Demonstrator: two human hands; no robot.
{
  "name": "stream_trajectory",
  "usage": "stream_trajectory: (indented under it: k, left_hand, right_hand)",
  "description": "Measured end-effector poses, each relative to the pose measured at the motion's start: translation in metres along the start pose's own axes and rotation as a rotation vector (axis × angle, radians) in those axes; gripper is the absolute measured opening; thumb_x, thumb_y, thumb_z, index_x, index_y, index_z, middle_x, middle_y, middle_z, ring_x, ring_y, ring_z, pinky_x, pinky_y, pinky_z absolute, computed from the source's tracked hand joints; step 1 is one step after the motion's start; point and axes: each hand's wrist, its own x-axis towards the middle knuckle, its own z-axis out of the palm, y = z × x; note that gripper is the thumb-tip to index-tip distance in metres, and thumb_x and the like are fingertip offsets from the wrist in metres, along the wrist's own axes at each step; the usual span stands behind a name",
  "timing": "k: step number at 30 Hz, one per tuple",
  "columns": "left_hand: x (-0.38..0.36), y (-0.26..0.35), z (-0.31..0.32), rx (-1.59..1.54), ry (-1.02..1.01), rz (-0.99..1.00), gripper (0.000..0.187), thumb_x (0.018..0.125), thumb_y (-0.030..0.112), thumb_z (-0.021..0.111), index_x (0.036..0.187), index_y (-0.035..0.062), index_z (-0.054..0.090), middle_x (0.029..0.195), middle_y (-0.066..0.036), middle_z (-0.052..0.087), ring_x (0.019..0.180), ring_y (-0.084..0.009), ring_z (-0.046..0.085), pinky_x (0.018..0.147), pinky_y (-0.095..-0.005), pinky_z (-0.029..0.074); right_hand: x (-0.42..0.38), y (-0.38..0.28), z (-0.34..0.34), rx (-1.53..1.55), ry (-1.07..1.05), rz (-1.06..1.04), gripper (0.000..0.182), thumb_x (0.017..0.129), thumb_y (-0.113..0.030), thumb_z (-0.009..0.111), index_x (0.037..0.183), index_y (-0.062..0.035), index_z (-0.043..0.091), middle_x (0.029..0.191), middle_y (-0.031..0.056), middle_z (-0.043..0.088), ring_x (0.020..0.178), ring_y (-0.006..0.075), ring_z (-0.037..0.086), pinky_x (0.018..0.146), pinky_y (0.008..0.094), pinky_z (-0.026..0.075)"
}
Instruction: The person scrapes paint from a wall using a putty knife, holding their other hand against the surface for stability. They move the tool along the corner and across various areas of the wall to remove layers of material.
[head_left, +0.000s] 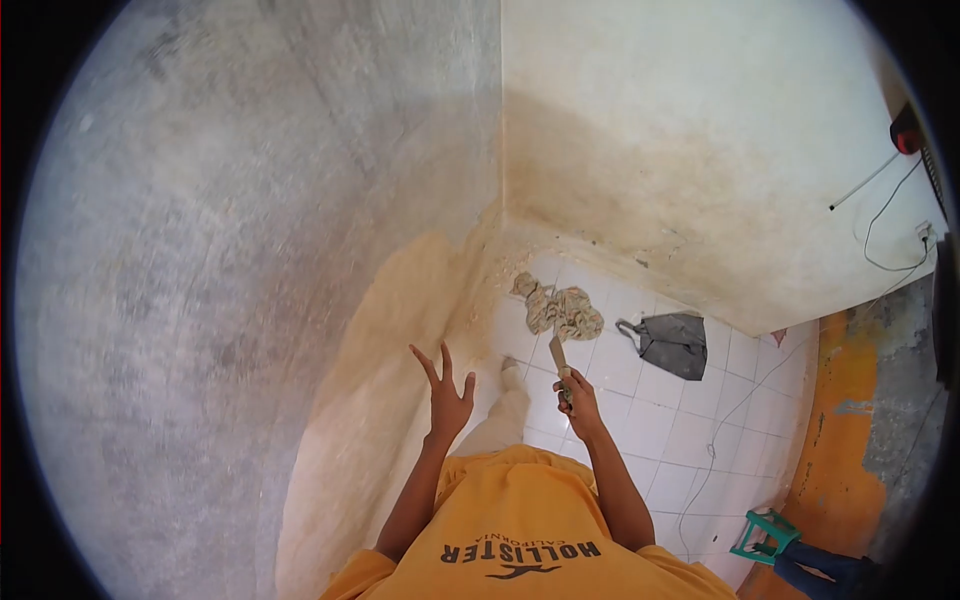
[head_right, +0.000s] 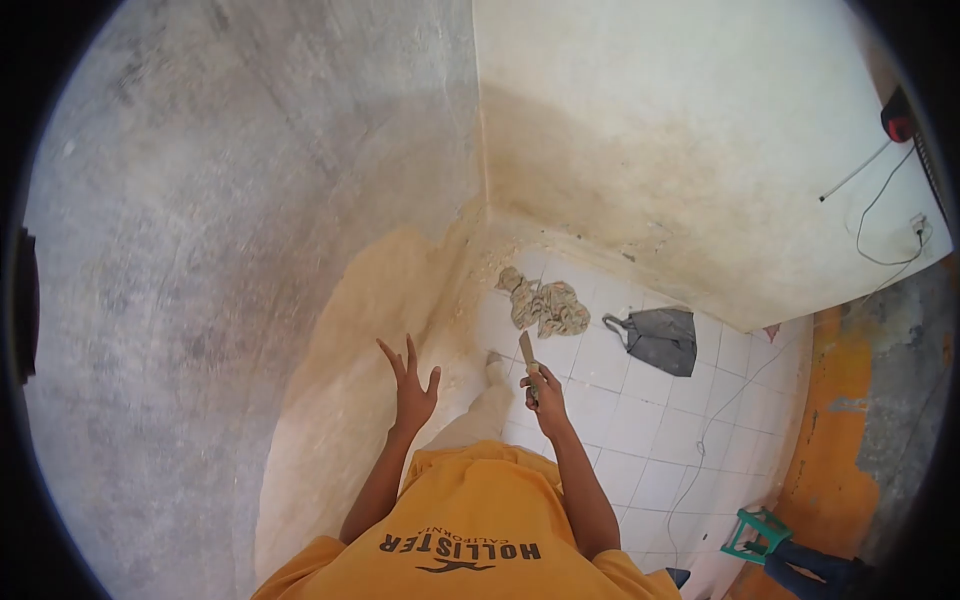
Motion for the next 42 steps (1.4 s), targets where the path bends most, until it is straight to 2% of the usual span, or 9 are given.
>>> stream_trajectory:
  k: [7, 11, 19, 25, 32, 35, 37, 39, 42]
  left_hand:
    - [0.125, 0.022, 0.021, -0.032, 0.064, 0.021, 0.083, 0.099, 0.020, 0.064, 0.165, 0.0143, 0.013, 0.164, -0.028, -0.025, 0.149, -0.0570, 0.015, 0.116, -0.0538, 0.039]
    - [0.196, 0.033, 0.041, -0.086, 0.040, 0.038, 0.082, 0.099, 0.018, 0.063, 0.165, 0.0149, 0.015, 0.165, -0.028, -0.022, 0.150, -0.0555, 0.016, 0.117, -0.0539, 0.037]
    - [0.309, 0.092, 0.028, -0.173, -0.007, 0.141, 0.078, 0.099, 0.013, 0.063, 0.164, 0.0121, 0.021, 0.167, -0.026, -0.019, 0.151, -0.0529, 0.019, 0.120, -0.0546, 0.031]
    - [0.362, 0.120, 0.005, -0.024, 0.192, 0.220, 0.071, 0.102, 0.018, 0.059, 0.163, 0.0130, 0.023, 0.167, -0.027, -0.014, 0.152, -0.0516, 0.016, 0.119, -0.0553, 0.032]
    - [0.421, 0.159, -0.020, 0.252, 0.461, 0.245, 0.063, 0.102, 0.017, 0.058, 0.160, 0.0118, 0.034, 0.169, -0.028, -0.002, 0.154, -0.0494, 0.009, 0.124, -0.0551, 0.018]
    - [0.444, 0.182, -0.019, 0.354, 0.595, 0.222, 0.064, 0.100, 0.018, 0.060, 0.160, 0.0128, 0.036, 0.168, -0.030, -0.001, 0.154, -0.0516, 0.005, 0.123, -0.0610, 0.013]
    - [0.462, 0.198, -0.012, 0.489, 0.654, 0.206, 0.066, 0.099, 0.019, 0.062, 0.160, 0.0139, 0.035, 0.167, -0.032, -0.001, 0.154, -0.0533, 0.002, 0.120, -0.0665, 0.010]
    - [0.483, 0.212, -0.017, 0.505, 0.741, 0.203, 0.068, 0.098, 0.020, 0.063, 0.160, 0.0155, 0.035, 0.167, -0.033, -0.001, 0.153, -0.0543, -0.001, 0.118, -0.0699, 0.006]
    - [0.512, 0.221, -0.021, 0.551, 0.859, 0.154, 0.068, 0.099, 0.024, 0.063, 0.161, 0.0177, 0.035, 0.167, -0.033, -0.001, 0.154, -0.0535, -0.005, 0.117, -0.0708, 0.001]
  right_hand:
    - [0.085, -0.095, 0.031, -0.141, -0.031, -0.062, 0.045, 0.106, -0.029, 0.055, 0.143, -0.0044, 0.051, 0.088, 0.0059, 0.067, 0.054, 0.0064, 0.046, 0.048, 0.0229, 0.037]
    - [0.121, -0.153, 0.036, -0.307, 0.002, -0.268, 0.050, 0.106, -0.029, 0.055, 0.149, -0.0048, 0.047, 0.091, 0.0056, 0.071, 0.053, 0.0051, 0.045, 0.047, 0.0220, 0.038]
    - [0.154, -0.214, 0.045, -0.182, 0.134, -0.342, 0.045, 0.107, -0.025, 0.054, 0.150, -0.0093, 0.049, 0.091, 0.0022, 0.069, 0.050, 0.0018, 0.034, 0.044, 0.0211, 0.028]
    - [0.203, -0.262, 0.065, -0.172, -0.005, -0.318, 0.044, 0.106, -0.025, 0.057, 0.147, -0.0093, 0.053, 0.083, -0.0024, 0.059, 0.051, 0.0015, 0.036, 0.045, 0.0203, 0.029]
    - [0.273, -0.417, 0.131, -0.375, -0.269, -0.582, 0.041, 0.107, -0.024, 0.056, 0.145, -0.0076, 0.056, 0.088, 0.0012, 0.062, 0.062, 0.0045, 0.050, 0.054, 0.0216, 0.039]
    - [0.311, -0.480, 0.178, -0.503, -0.193, -1.132, 0.038, 0.105, -0.025, 0.060, 0.138, -0.0055, 0.061, 0.089, 0.0057, 0.065, 0.071, 0.0122, 0.056, 0.067, 0.0268, 0.047]
    - [0.309, -0.533, 0.208, -0.533, -0.232, -1.162, 0.036, 0.105, -0.025, 0.059, 0.135, -0.0053, 0.063, 0.096, 0.0126, 0.069, 0.081, 0.0176, 0.063, 0.078, 0.0316, 0.050]
    - [0.327, -0.579, 0.239, -0.391, -0.283, -1.456, 0.035, 0.105, -0.025, 0.057, 0.134, -0.0065, 0.064, 0.099, 0.0193, 0.071, 0.083, 0.0206, 0.068, 0.077, 0.0336, 0.051]
    - [0.331, -0.645, 0.270, -0.434, -0.325, -1.399, 0.036, 0.105, -0.023, 0.058, 0.137, -0.0068, 0.063, 0.110, 0.0153, 0.073, 0.087, 0.0132, 0.062, 0.082, 0.0306, 0.050]
